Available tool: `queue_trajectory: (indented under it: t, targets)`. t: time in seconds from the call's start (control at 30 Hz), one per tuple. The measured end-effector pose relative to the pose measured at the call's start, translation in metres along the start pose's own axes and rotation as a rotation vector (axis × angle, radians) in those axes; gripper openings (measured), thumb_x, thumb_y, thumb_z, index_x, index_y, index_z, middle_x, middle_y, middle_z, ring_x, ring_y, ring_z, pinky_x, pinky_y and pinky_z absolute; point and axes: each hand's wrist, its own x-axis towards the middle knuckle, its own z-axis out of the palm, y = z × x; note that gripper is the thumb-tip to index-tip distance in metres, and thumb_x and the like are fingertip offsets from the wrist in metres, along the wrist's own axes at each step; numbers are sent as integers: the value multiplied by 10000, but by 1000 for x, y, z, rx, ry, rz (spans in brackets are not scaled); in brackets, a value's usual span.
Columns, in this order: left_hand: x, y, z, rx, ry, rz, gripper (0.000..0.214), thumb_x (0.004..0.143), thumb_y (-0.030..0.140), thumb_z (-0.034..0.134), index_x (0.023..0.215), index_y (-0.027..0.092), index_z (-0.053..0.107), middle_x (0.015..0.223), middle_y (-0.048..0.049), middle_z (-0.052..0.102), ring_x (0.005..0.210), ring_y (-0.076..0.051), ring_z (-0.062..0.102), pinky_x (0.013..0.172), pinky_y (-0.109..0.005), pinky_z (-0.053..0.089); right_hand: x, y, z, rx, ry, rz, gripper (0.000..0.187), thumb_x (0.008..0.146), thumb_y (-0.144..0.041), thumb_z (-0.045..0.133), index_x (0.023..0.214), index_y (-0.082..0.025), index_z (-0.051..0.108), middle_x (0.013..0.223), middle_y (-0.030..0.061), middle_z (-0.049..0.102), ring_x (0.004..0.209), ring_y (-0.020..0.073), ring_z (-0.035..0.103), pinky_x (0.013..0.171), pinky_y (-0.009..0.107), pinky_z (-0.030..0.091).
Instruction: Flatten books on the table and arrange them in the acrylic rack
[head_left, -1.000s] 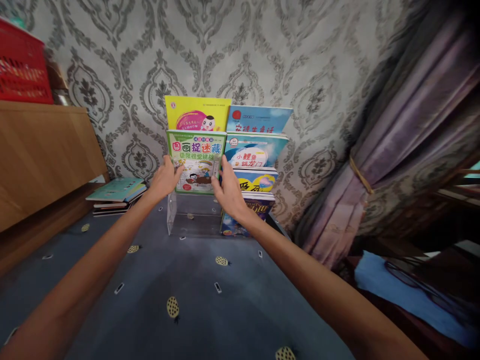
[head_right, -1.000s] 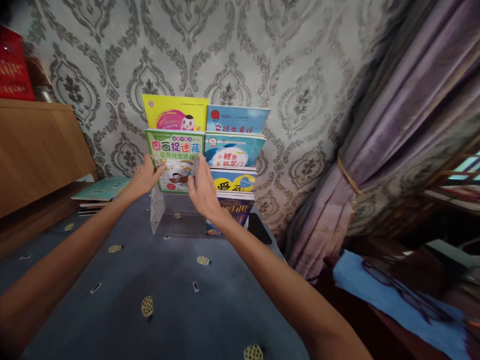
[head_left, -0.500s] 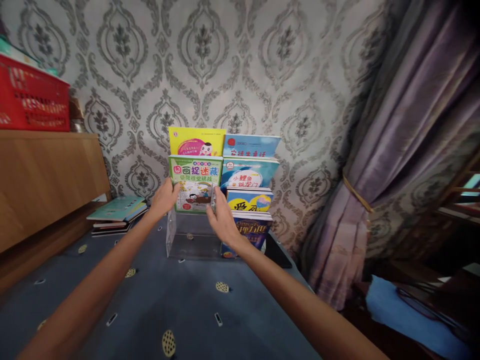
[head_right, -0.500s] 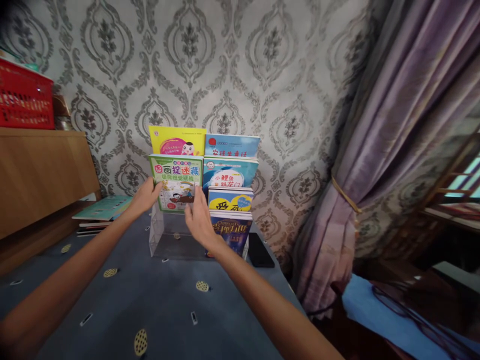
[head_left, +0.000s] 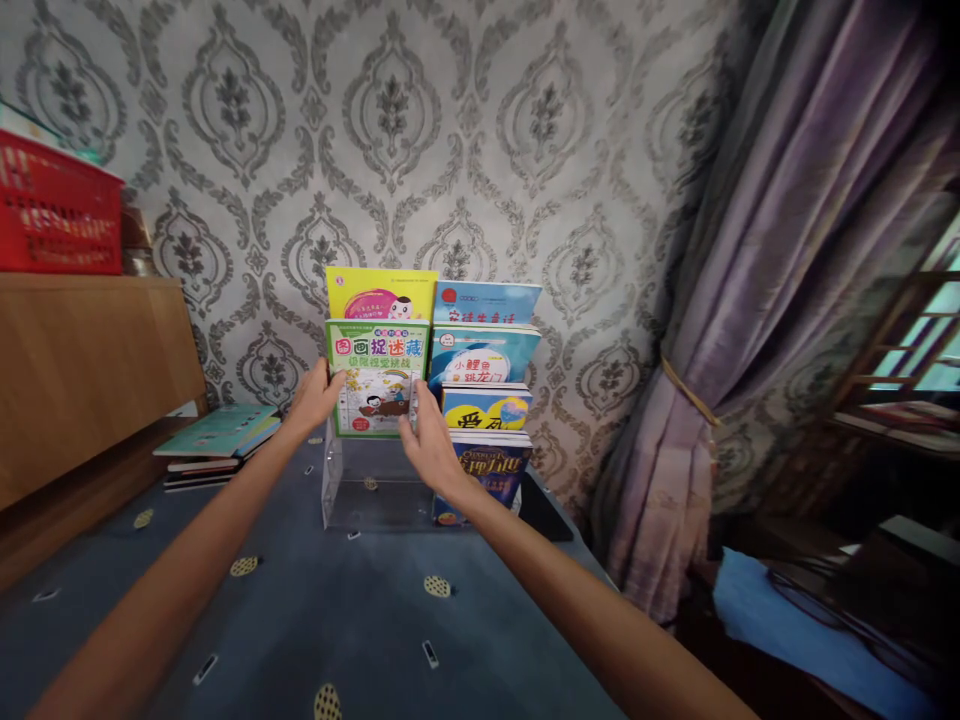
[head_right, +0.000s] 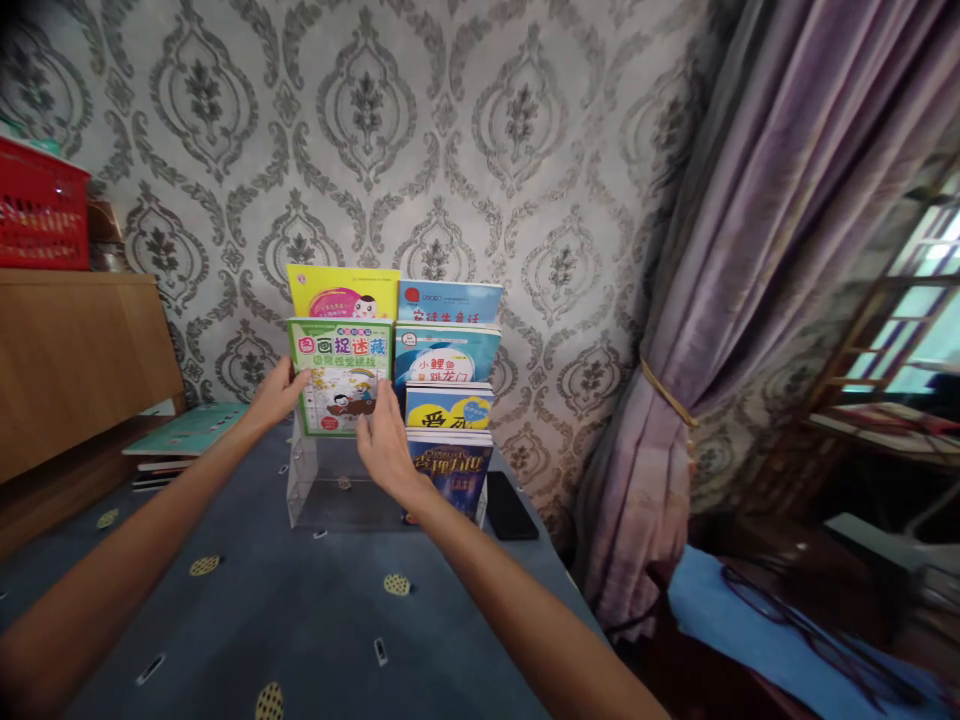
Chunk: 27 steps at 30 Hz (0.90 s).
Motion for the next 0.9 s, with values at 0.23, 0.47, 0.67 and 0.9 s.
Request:
queue_trajectory:
  t: [0.23,0.47,0.67,0.9]
  targets:
    - [1,1,-7,27,-20,11,215,883,432,417,850,233,490,788,-57,613,797,-269,597,765,-397,473,3,0,1,-6,-4,9,684,957,-338,412,1576,-132,207,1589,203,350,1490,323,317,1219,587,283]
    - [-6,5,-9,4,-16,-1,245,908,384,397,1010,209,536,964,-102,675,915,-283,631,856,-414,485,5,-1,2,3,12,-3,691,948,-308,418,1582,-154,192,1585,189,363,1482,332,332,1211,611,290]
    - [-7,3,-4,-85,18,-7,238,908,369,414,1021,207,545,1033,-114,687,975,-288,632,905,-440,484,6,-5,2,9,28,-18,718,939,-300,422,1596,-198,152,1570,168,383,1462,340,350,1190,631,312]
    - [4,-9,2,-342,-51,6,223,860,356,450,997,194,519,1059,-104,673,1053,-264,623,982,-449,476,18,-8,0,37,43,80,712,903,-280,436,1571,-137,234,1299,199,583,1199,327,574,1044,559,484]
